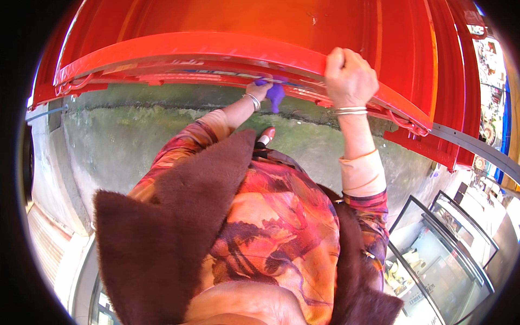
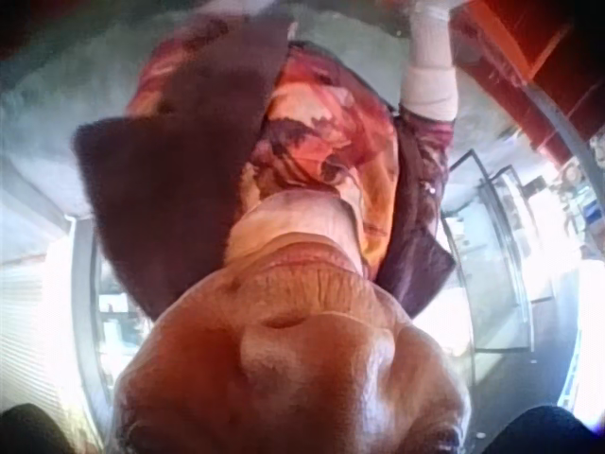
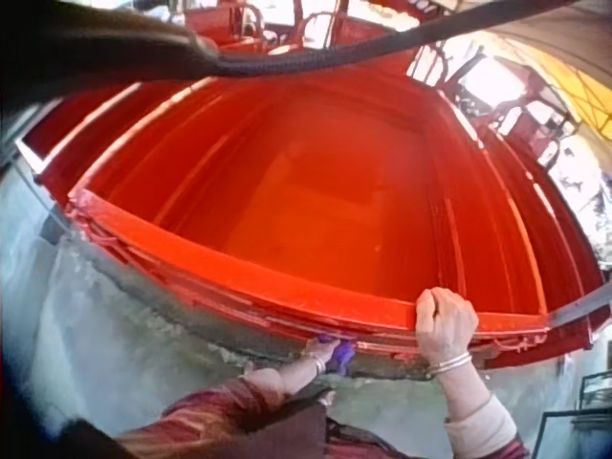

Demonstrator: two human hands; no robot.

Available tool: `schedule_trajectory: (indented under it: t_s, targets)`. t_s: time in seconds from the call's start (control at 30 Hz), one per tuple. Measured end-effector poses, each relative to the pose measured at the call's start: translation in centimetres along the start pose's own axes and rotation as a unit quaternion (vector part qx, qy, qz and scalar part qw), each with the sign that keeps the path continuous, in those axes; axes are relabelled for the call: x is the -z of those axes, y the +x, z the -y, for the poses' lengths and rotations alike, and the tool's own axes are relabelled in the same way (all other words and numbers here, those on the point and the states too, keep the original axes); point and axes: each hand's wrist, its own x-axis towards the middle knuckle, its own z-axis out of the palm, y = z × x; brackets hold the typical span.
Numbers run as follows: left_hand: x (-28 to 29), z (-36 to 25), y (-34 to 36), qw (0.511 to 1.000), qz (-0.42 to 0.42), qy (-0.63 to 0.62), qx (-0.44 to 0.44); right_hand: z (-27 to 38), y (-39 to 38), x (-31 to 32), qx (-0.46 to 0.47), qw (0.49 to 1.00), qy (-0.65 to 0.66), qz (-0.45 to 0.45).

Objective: The person wipes the interior surfaces of a red three-wheeled cargo vehicle bed using a purple cloth. They systematically clean the side walls, floor, and rear panel, moving around the vehicle to reach different areas.

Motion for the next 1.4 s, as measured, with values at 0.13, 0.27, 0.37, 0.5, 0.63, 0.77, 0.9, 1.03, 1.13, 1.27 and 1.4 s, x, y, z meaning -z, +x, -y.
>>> schedule_trajectory:
  t_s: [0.13,0.27,0.37,0.5,0.63,0.77,0.9,1.03,1.13,1.27,1.4]
  targets:
    - [-10.5,0.6,-3.0,0.996,0.081,0.025,0.039,-0.3,0.0,0.2,0.070,0.997,0.021,-0.001]
    - [-13.1,-1.4,-8.1,0.992,0.114,-0.022,0.051,-0.7,-0.3,0.1,0.128,0.991,0.039,-0.029]
    - [-8.4,-5.1,-11.5,0.992,0.120,0.024,0.014,-0.9,-0.6,0.0,0.151,0.986,0.053,-0.048]
    - [0.1,-11.2,-18.4,0.972,0.137,-0.165,-0.098,-1.4,-1.1,-0.3,0.176,0.980,0.063,-0.074]
    - [6.7,-18.3,-26.3,0.914,-0.050,-0.181,-0.359,-1.7,-1.4,-0.5,0.178,0.977,0.071,-0.091]
    - [11.5,-26.3,-27.9,0.728,-0.368,0.096,-0.571,-1.8,-1.6,-0.6,0.179,0.977,0.070,-0.096]
    - [11.6,-30.0,-25.6,0.558,-0.354,0.390,-0.641,-1.8,-1.7,-0.8,0.170,0.979,0.042,-0.101]
    - [14.2,-31.7,-23.5,0.631,-0.260,0.441,-0.584,-1.9,-1.7,-1.2,0.152,0.981,0.045,-0.109]
    - [20.5,-35.2,-21.6,0.689,-0.259,0.520,-0.432,-1.9,-1.5,-1.7,0.154,0.979,0.015,-0.134]
    - [33.2,-37.8,-21.4,0.629,-0.351,0.516,-0.463,-2.2,-1.6,-2.1,0.136,0.980,0.013,-0.143]
    - [42.5,-40.4,-23.2,0.727,-0.428,0.079,-0.531,-2.3,-1.6,-2.1,0.131,0.981,0.019,-0.143]
